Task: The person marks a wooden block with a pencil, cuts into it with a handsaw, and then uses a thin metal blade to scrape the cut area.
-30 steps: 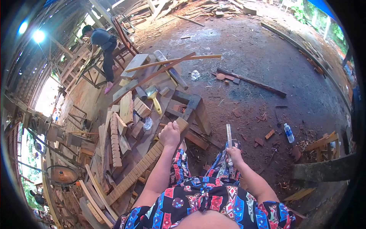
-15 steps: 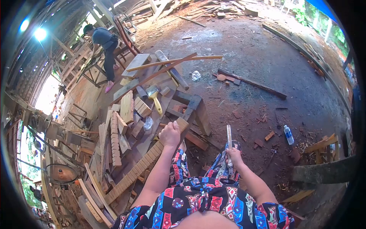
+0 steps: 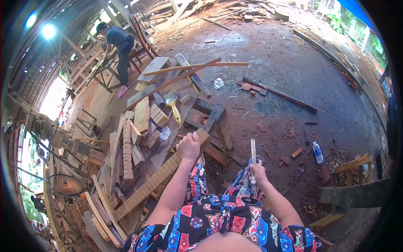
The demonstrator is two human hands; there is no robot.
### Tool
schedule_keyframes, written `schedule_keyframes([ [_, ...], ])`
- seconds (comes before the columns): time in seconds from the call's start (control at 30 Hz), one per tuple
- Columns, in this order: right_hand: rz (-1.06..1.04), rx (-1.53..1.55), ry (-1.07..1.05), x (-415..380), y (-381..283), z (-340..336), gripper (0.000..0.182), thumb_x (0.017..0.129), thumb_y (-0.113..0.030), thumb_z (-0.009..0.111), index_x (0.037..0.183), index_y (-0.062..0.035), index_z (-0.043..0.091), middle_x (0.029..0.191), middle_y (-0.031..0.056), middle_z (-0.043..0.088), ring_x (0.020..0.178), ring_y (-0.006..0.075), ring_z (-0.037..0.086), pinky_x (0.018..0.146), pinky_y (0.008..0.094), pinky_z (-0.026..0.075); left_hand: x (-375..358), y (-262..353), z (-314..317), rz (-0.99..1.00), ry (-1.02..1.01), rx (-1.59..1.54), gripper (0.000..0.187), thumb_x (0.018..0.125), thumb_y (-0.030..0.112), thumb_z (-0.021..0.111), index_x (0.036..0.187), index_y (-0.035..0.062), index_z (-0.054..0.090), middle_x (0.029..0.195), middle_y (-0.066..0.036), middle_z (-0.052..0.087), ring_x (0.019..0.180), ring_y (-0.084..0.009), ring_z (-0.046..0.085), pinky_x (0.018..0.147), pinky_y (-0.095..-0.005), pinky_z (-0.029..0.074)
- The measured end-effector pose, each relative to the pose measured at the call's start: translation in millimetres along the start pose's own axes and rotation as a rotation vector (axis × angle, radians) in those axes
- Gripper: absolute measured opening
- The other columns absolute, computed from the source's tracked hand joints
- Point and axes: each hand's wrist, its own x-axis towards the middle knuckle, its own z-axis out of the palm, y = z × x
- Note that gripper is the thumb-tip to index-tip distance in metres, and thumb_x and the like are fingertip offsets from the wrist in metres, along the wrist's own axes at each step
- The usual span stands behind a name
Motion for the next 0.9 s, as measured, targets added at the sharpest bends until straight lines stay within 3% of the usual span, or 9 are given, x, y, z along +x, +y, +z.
schedule_keyframes([
  [0.73, 0.012, 0.025, 0.015, -3, 3, 1, 0.012, 0.090, -0.019, 0.053, 0.085, -0.0073, 0.053, 0.059, 0.0030, 0.054, 0.040, 0.0121, 0.050, 0.037, 0.0255, 0.041, 2, -5, 6, 0.020, 0.010, 0.013, 0.042, 0.096, 0.040, 0.034, 0.086, 0.0097, 0.061, 0.088, -0.014, 0.067, 0.084, -0.0361, 0.064, 0.075, -0.0500, 0.044],
  [0.9, 0.014, 0.023, 0.007, -2, -2, 1, 0.011, 0.089, -0.017, 0.052, 0.087, -0.0069, 0.054, 0.059, 0.0031, 0.054, 0.040, 0.0117, 0.050, 0.037, 0.0248, 0.041, 3, -2, 2, 0.023, 0.030, -0.013, 0.042, 0.096, 0.040, 0.035, 0.085, 0.0088, 0.060, 0.085, -0.019, 0.066, 0.081, -0.0393, 0.064, 0.075, -0.0525, 0.044],
])
